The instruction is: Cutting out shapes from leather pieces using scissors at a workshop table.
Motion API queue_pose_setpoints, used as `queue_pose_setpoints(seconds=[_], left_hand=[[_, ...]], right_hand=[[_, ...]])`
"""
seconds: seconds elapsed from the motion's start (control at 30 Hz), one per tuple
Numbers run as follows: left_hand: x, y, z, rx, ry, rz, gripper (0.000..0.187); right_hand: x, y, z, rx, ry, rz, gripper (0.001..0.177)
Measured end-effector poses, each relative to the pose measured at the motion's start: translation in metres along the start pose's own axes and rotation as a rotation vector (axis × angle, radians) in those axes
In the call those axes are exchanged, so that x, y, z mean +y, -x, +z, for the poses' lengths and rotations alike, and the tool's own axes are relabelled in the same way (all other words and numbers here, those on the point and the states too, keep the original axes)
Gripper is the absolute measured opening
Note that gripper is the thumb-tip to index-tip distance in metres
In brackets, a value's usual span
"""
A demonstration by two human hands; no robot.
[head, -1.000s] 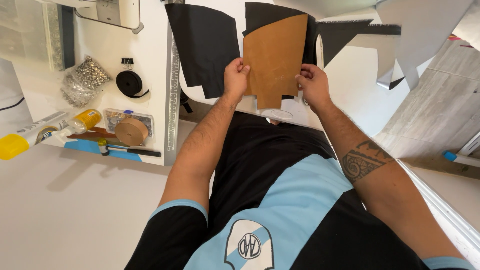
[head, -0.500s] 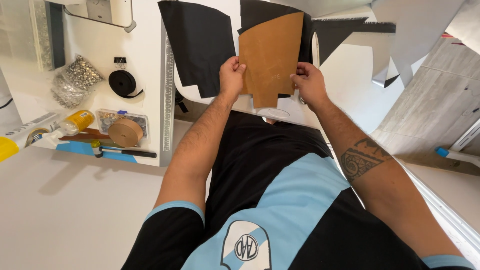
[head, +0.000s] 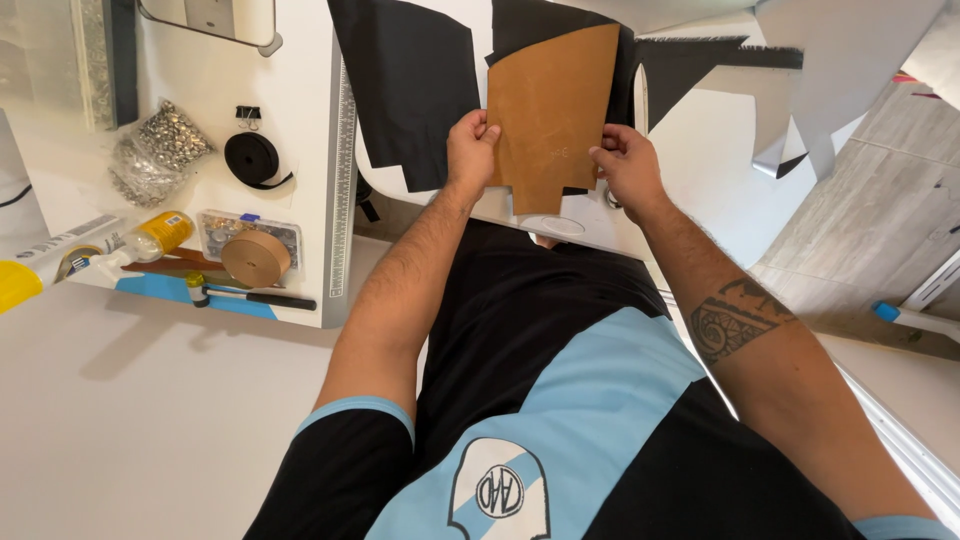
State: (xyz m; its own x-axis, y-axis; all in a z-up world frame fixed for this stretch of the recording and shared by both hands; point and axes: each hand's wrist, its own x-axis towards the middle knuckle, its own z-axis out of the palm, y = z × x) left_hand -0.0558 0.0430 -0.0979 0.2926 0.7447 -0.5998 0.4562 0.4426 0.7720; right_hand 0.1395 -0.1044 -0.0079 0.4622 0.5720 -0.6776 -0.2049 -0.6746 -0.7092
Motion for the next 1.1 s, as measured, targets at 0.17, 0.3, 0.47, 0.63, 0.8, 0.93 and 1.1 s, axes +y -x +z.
queue_pose_setpoints(seconds=[0.17,0.3,0.47,0.63,0.8,0.93,1.1], left_hand=[[-0.009,0.0,0.005,0.021,-0.019,-0.005,0.02],[-0.007,0.005,0.012,0.058,0.015,-0.027,0.023],[0.008,0.016,0.013,0.052,0.066,-0.022,0.025],[0.014,0.023,0.011,0.022,0.124,0.003,0.024],[-0.005,0.012,0.013,0.02,0.166,-0.028,0.024],[-0.007,0.009,0.006,-0.017,0.222,-0.062,0.022],[0.006,0.005,-0.005,-0.105,0.247,-0.071,0.017]], right_hand=[[-0.001,0.003,0.002,-0.002,0.008,0.007,0.051],[-0.005,0.004,0.001,0.019,0.006,0.015,0.05],[-0.003,0.005,0.0,0.055,-0.011,0.006,0.047],[0.0,0.005,-0.001,0.059,-0.009,-0.001,0.046],[-0.001,0.004,-0.001,0.058,0.0,0.002,0.044],[0.002,0.006,-0.002,0.049,0.012,0.015,0.045],[0.003,0.005,-0.005,0.053,0.008,0.041,0.043]])
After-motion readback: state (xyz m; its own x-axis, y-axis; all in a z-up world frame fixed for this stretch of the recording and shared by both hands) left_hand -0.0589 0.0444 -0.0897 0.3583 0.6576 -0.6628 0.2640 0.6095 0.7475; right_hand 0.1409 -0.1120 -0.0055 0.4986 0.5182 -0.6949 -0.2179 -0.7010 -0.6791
